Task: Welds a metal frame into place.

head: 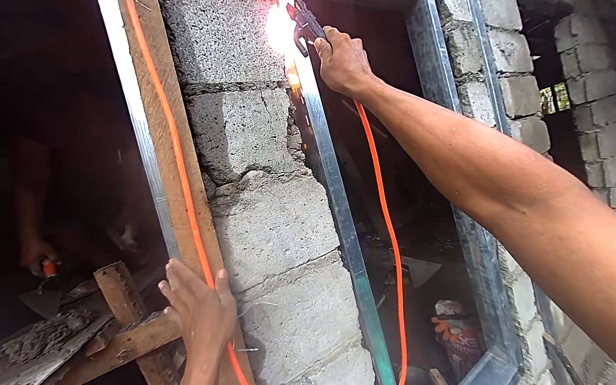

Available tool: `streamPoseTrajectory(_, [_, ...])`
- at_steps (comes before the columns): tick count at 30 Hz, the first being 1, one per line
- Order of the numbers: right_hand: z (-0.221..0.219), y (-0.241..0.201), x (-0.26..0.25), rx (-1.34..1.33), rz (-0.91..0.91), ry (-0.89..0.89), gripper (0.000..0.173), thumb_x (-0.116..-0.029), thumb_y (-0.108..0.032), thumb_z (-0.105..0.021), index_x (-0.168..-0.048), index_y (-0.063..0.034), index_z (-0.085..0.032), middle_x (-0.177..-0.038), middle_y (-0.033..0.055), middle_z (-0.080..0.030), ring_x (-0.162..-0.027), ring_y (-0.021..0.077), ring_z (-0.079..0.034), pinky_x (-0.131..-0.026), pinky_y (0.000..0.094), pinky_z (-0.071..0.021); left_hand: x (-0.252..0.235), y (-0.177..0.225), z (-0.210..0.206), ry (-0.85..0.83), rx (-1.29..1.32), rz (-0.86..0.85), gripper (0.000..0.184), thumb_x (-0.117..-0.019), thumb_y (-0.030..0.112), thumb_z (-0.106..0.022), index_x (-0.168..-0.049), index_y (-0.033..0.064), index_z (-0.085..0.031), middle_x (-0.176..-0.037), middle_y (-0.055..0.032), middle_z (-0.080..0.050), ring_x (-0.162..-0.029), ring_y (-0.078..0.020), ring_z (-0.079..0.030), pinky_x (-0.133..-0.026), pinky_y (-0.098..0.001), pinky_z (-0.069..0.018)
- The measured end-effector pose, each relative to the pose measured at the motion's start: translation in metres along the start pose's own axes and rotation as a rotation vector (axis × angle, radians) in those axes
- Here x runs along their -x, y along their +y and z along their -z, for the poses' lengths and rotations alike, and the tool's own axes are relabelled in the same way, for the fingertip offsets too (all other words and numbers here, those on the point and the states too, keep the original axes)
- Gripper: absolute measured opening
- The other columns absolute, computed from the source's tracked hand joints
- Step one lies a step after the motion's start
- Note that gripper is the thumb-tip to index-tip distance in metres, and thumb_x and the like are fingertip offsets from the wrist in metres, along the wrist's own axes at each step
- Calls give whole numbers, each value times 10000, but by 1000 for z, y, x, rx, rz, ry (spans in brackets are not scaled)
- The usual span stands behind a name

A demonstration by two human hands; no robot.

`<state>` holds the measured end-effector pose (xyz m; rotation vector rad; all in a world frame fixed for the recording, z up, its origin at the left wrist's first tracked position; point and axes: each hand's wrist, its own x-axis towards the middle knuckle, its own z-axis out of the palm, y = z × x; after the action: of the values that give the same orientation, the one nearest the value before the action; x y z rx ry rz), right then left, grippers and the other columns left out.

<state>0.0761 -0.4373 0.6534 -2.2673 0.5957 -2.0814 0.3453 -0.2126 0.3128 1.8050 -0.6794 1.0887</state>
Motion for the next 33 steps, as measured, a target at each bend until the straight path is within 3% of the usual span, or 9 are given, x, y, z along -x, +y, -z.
streamPoseTrajectory(6, [-2,0,0,-13,-1,4,454,-1114,-373,-328,-1451,-155,-541,-1267,142,-674,-1205,345,-630,-955,588,-494,0,0,-2,0,1,6,887,-1000,546,-364,-1643,26,-44,-1697,-237,-95,-1543,-497,-118,-1139,-752,-182])
streamPoseTrajectory(12, [-3,-1,1,-21,-6,7,482,-1114,-385,-323,-1501,-166,-508,-1315,142,-658,-1248,345,-607,-989,589,-480,0,0,-1,11,6,1,898,-991,564,-350,-1642,22,-52,-1693,-247,-106,-1539,-508,-124,-1137,-754,-179])
streamPoseTrajectory(33, [-6,-3,-4,-25,-9,4,462,-1115,-379,-332,-1469,-150,-523,-1304,145,-658,-1234,345,-614,-977,590,-486,0,1,-1,16,7,-4,898,-990,558,-347,-1640,15,-48,-1691,-250,-112,-1537,-509,-127,-1140,-746,-188])
